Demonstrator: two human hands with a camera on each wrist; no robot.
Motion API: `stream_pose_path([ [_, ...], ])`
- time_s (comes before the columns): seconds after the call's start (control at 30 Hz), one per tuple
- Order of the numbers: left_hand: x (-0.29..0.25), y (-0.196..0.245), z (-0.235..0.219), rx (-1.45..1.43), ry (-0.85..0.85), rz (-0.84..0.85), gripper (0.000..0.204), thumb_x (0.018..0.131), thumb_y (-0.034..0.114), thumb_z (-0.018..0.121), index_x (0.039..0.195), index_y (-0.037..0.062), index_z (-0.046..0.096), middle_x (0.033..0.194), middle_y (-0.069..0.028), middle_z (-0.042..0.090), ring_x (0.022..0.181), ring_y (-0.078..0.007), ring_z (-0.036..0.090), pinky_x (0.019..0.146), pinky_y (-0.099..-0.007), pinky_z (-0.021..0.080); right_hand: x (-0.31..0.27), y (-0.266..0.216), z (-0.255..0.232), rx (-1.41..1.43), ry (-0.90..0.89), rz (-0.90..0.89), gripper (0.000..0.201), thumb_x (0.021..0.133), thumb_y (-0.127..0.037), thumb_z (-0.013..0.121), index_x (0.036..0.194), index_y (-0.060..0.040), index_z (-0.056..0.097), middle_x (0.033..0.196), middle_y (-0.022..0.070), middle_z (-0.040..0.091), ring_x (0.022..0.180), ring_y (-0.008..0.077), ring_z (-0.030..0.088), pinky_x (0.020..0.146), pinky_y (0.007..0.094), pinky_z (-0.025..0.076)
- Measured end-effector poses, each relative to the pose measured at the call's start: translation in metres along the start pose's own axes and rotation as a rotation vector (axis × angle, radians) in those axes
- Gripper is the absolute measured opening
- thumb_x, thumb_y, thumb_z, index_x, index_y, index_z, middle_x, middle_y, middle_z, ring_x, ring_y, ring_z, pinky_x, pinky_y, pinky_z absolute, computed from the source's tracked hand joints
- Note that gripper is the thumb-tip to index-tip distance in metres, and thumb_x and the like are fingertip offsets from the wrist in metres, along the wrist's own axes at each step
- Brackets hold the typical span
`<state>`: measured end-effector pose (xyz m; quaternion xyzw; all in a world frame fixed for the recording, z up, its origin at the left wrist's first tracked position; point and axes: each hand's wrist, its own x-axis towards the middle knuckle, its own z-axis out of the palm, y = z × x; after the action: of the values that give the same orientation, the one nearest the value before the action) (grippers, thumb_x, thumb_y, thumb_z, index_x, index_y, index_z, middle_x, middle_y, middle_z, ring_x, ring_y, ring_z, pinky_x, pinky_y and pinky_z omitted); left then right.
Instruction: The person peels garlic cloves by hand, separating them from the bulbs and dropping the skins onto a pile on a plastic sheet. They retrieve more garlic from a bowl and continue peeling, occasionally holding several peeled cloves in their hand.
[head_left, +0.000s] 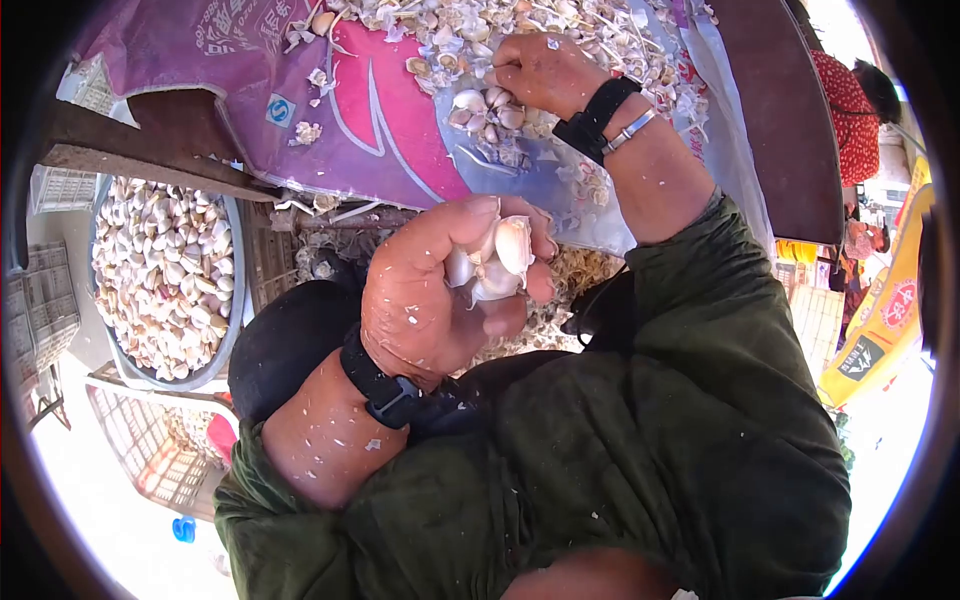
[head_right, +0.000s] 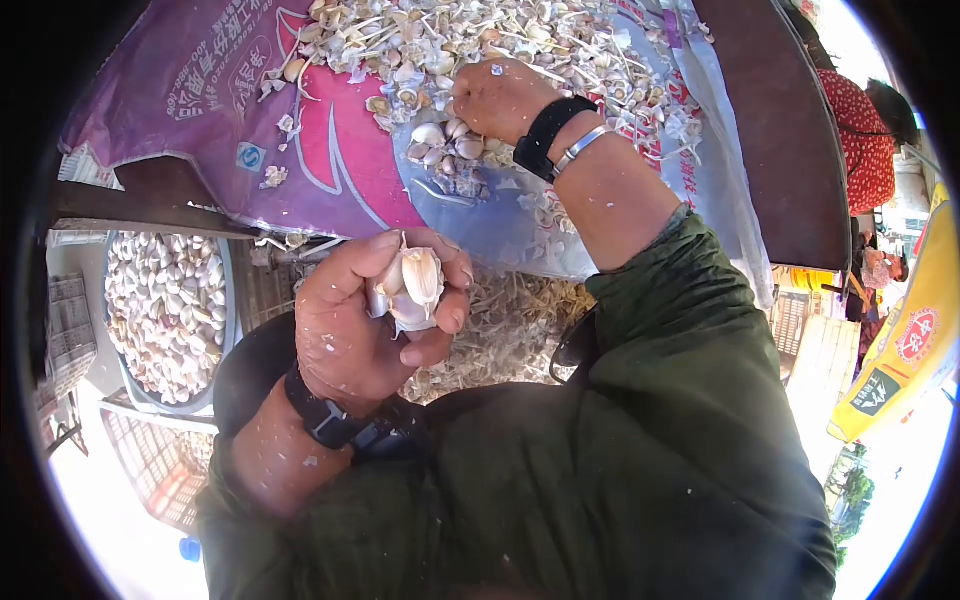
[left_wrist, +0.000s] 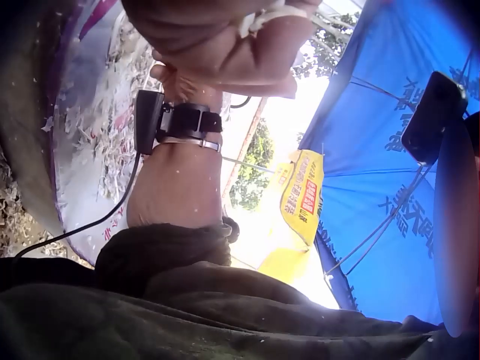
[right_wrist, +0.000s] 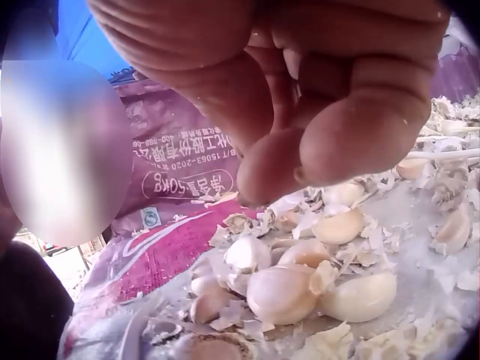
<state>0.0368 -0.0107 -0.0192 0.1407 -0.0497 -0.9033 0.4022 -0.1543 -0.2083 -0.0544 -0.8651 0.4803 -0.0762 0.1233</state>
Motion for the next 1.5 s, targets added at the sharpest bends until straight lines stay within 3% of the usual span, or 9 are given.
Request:
stream_pose_path([
  [0.1,0.0,-0.002,0.003,-0.018,0.057,0.046,0.042,0.093,0.037,0.048,0.098,-0.0025,0.062,0.094,-0.0161,0.064,0.068,-0.0197,0.063,0.043,-0.0237,0.04,0.001,-0.007,-0.007,-0.384,-0.051,-0.261,0.016,0.082,-0.021,0.063,0.084,-0.0063,0.068,0.085,0.0121,0.068,0.084,0.0297,0.066,0.075,0.0381,0.053],
  [0.43,-0.011,0.0,-0.002,-0.032,-0.041,0.194,0.038,0.095,0.032,0.048,0.108,-0.0022,0.061,0.098,-0.0179,0.06,0.076,-0.0242,0.06,0.047,-0.0274,0.044,-0.024,-0.006,-0.007,-0.409,-0.071,-0.12,0.018,0.081,-0.019,0.059,0.091,-0.0076,0.069,0.095,0.0109,0.069,0.09,0.0276,0.067,0.077,0.0354,0.053],
  [0.63,-0.066,0.044,-0.003,-0.118,-0.045,0.568,0.031,0.092,0.022,0.055,0.109,-0.0038,0.059,0.096,-0.0157,0.061,0.083,-0.0234,0.06,0.053,-0.0292,0.045,-0.068,-0.036,-0.04,0.649,-0.041,0.31,0.02,0.09,-0.015,0.061,0.108,-0.005,0.065,0.073,0.0041,0.067,0.067,0.0087,0.063,0.055,0.0244,0.048],
  [0.77,-0.133,0.109,-0.035,-0.079,0.211,0.8,0.025,0.092,0.013,0.055,0.109,-0.0048,0.058,0.1,-0.0182,0.06,0.088,-0.0274,0.06,0.065,-0.0333,0.051,-0.112,-0.077,-0.073,1.015,-0.076,0.156,0.019,0.09,-0.009,0.063,0.105,0.0029,0.063,0.08,0.0109,0.068,0.066,0.0141,0.066,0.056,0.0255,0.052],
  [0.9,-0.186,0.154,-0.071,0.294,0.728,0.957,0.042,0.092,0.01,0.053,0.132,-0.0016,0.047,0.132,-0.0221,0.046,0.121,-0.038,0.047,0.098,-0.0577,0.043,-0.16,-0.135,-0.117,1.349,-0.222,-0.413,0.02,0.082,0.012,0.06,0.101,0.009,0.062,0.093,0.0247,0.065,0.063,0.0232,0.068,0.052,0.0295,0.055],
  [1.0,-0.216,0.174,-0.12,0.765,1.048,0.914,0.052,0.094,0.019,0.05,0.142,0.0042,0.036,0.146,-0.0166,0.033,0.137,-0.0349,0.028,0.099,-0.0642,0.037,-0.176,-0.183,-0.15,1.476,-0.479,-0.851,0.016,0.084,0.005,0.068,0.096,0.0141,0.066,0.093,0.0345,0.065,0.066,0.0311,0.07,0.063,0.0352,0.062],
  [1.17,-0.187,0.12,-0.013,0.573,0.81,1.157,0.051,0.096,0.021,0.044,0.144,0.0039,0.036,0.15,-0.0176,0.028,0.141,-0.0336,0.025,0.103,-0.0568,0.036,-0.189,-0.212,-0.162,1.579,-0.484,-1.053,0.014,0.088,0.007,0.061,0.098,0.0155,0.065,0.095,0.0338,0.065,0.071,0.0333,0.07,0.064,0.0329,0.061],
  [1.3,-0.152,0.079,0.033,0.503,0.089,0.809,0.046,0.097,0.02,0.042,0.133,-0.0089,0.042,0.135,-0.0241,0.047,0.124,-0.0361,0.049,0.097,-0.0455,0.045,-0.2,-0.222,-0.174,1.527,-0.548,-1.047,0.015,0.089,0.007,0.06,0.099,0.0155,0.065,0.096,0.0335,0.065,0.072,0.0333,0.07,0.064,0.0326,0.061],
  [1.5,-0.075,0.0,0.057,0.561,0.115,0.371,0.035,0.093,0.021,0.05,0.117,-0.0033,0.056,0.108,-0.0141,0.064,0.09,-0.0248,0.066,0.074,-0.0367,0.053,-0.192,-0.224,-0.188,1.439,-0.64,-1.07,0.015,0.09,0.006,0.057,0.099,0.0155,0.065,0.097,0.033,0.065,0.073,0.0334,0.07,0.064,0.0322,0.06],
])
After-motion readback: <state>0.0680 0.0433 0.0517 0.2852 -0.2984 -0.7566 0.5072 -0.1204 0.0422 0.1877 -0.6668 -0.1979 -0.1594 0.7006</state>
